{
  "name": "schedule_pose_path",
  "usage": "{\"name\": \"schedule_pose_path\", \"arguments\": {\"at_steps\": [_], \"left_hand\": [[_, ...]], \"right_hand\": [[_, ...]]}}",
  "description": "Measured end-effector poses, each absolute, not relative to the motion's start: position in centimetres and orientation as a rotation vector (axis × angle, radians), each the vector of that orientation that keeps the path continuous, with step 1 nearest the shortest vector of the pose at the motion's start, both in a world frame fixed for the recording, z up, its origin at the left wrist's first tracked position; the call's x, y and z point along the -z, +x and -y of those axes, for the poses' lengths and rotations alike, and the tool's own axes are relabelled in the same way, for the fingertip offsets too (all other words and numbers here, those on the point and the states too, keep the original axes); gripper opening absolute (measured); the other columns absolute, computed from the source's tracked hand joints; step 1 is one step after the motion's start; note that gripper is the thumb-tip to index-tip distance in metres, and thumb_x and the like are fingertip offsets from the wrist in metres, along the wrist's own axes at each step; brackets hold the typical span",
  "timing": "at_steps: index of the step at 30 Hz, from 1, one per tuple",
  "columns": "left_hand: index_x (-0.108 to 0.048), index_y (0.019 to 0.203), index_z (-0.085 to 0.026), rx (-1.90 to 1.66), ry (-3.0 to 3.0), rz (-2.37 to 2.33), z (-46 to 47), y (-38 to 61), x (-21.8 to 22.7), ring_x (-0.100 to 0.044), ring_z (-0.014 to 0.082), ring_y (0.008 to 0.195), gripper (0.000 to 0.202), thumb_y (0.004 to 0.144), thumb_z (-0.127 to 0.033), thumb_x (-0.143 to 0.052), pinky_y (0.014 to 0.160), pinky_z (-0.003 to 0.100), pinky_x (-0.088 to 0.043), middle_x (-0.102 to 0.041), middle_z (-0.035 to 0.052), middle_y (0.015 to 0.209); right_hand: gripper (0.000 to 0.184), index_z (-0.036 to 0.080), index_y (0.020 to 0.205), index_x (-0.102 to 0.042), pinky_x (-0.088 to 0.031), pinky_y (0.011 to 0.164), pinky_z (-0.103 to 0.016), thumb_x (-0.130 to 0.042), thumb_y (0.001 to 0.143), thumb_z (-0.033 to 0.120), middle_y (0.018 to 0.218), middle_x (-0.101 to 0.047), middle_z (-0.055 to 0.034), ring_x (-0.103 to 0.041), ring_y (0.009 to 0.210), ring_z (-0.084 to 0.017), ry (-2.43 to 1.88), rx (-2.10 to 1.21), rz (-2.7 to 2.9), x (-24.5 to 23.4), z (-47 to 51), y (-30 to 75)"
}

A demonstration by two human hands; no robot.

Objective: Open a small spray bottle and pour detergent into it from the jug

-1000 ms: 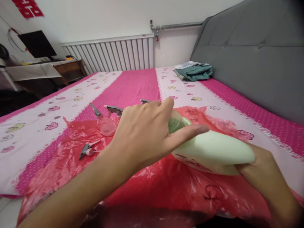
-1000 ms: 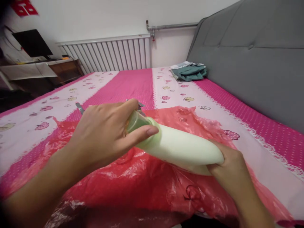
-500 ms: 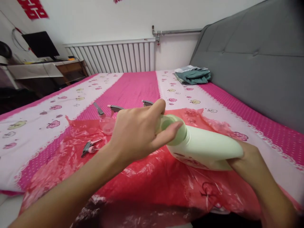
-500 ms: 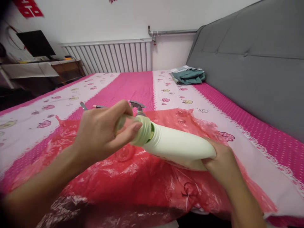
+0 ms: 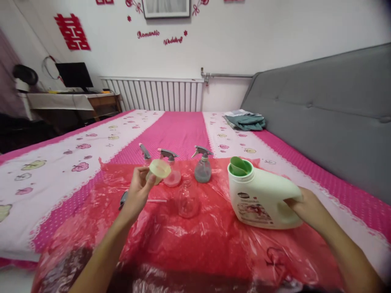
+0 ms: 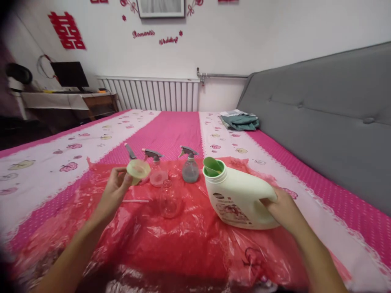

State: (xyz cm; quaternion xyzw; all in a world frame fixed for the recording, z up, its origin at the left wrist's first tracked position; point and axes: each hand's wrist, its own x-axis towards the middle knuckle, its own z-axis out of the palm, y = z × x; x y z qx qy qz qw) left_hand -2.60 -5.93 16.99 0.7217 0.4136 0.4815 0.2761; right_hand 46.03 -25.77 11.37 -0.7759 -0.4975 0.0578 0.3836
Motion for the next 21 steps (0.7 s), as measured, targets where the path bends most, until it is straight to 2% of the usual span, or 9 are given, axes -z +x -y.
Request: {"name": "schedule_pose_path", "arguments": {"at_steps": [3,5,7,10,13,16,19,21], "left_hand": [[-0.051,0.118,-0.025,-1.246,2.038,-1.182,4.9,-4.7,-14.8,-0.078,0.0315,0.104,0.054,0.092,-0.07,-0.066,0.091,0.046,-0.062,-0.075,0.0103,0.114],[-0.054,0.121,-0.025,-1.175,2.11,-1.236,4.2,-5.7,-13.6,-0.078,0.035,0.108,0.05,0.092,-0.064,-0.066,0.093,0.05,-0.061,-0.076,0.0122,0.119],[-0.056,0.124,-0.025,-1.098,2.175,-1.287,3.5,-6.5,-12.6,-0.079,0.0363,0.11,0.046,0.093,-0.059,-0.063,0.094,0.051,-0.061,-0.077,0.0127,0.122],[-0.055,0.123,-0.026,-0.991,2.252,-1.361,3.0,-7.1,-11.5,-0.079,0.0361,0.111,0.038,0.097,-0.054,-0.059,0.093,0.048,-0.061,-0.078,0.0121,0.122],[-0.056,0.114,-0.025,-0.869,2.312,-1.403,2.9,-7.2,-10.6,-0.079,0.0336,0.097,0.027,0.097,-0.047,-0.057,0.087,0.044,-0.06,-0.079,0.009,0.108],[-0.057,0.105,-0.025,-0.776,2.361,-1.428,2.9,-7.0,-10.2,-0.077,0.0331,0.091,0.021,0.094,-0.043,-0.056,0.086,0.044,-0.057,-0.077,0.0078,0.099],[-0.056,0.094,-0.025,-0.74,2.394,-1.445,3.0,-6.9,-10.2,-0.074,0.0336,0.09,0.018,0.093,-0.044,-0.055,0.087,0.046,-0.056,-0.075,0.0086,0.096],[-0.056,0.095,-0.025,-0.763,2.393,-1.461,3.3,-6.9,-10.6,-0.074,0.0348,0.092,0.022,0.096,-0.046,-0.052,0.088,0.048,-0.057,-0.074,0.0105,0.099]], "right_hand": [[0.056,0.01,0.109,-0.07,-0.063,0.092,-0.03,-0.067,0.101,0.065,0.106,-0.071,-0.0071,-0.07,0.102,-0.015,-1.973,-0.251,1.354,-11.8,25.2,46.7],[0.068,0.013,0.106,-0.071,-0.063,0.099,-0.037,-0.064,0.092,0.079,0.111,-0.072,-0.0105,-0.071,0.11,-0.02,-1.953,-0.249,1.378,-12.3,24.6,46.9],[0.071,0.016,0.097,-0.073,-0.063,0.101,-0.043,-0.06,0.08,0.084,0.111,-0.073,-0.0126,-0.072,0.112,-0.027,-1.952,-0.205,1.378,-12.8,23.9,46.9],[0.06,0.02,0.081,-0.073,-0.061,0.094,-0.046,-0.054,0.069,0.076,0.106,-0.07,-0.0131,-0.071,0.103,-0.03,-1.993,-0.068,1.332,-13.5,23.1,46.5],[0.051,0.022,0.078,-0.074,-0.058,0.083,-0.044,-0.05,0.067,0.066,0.1,-0.062,-0.0116,-0.066,0.091,-0.027,-2.065,0.118,1.235,-13.5,22.9,45.8],[0.046,0.026,0.088,-0.077,-0.05,0.072,-0.041,-0.049,0.073,0.059,0.096,-0.056,-0.0084,-0.059,0.08,-0.022,-2.134,0.287,1.132,-12.7,23.3,44.9],[0.045,0.029,0.103,-0.076,-0.041,0.069,-0.04,-0.047,0.078,0.053,0.098,-0.056,-0.0068,-0.055,0.08,-0.022,-2.169,0.434,1.035,-11.7,23.9,43.9],[0.048,0.028,0.112,-0.074,-0.037,0.066,-0.04,-0.048,0.079,0.052,0.1,-0.055,-0.0074,-0.05,0.079,-0.023,-2.193,0.491,0.963,-11.3,24.2,43.2]]}}
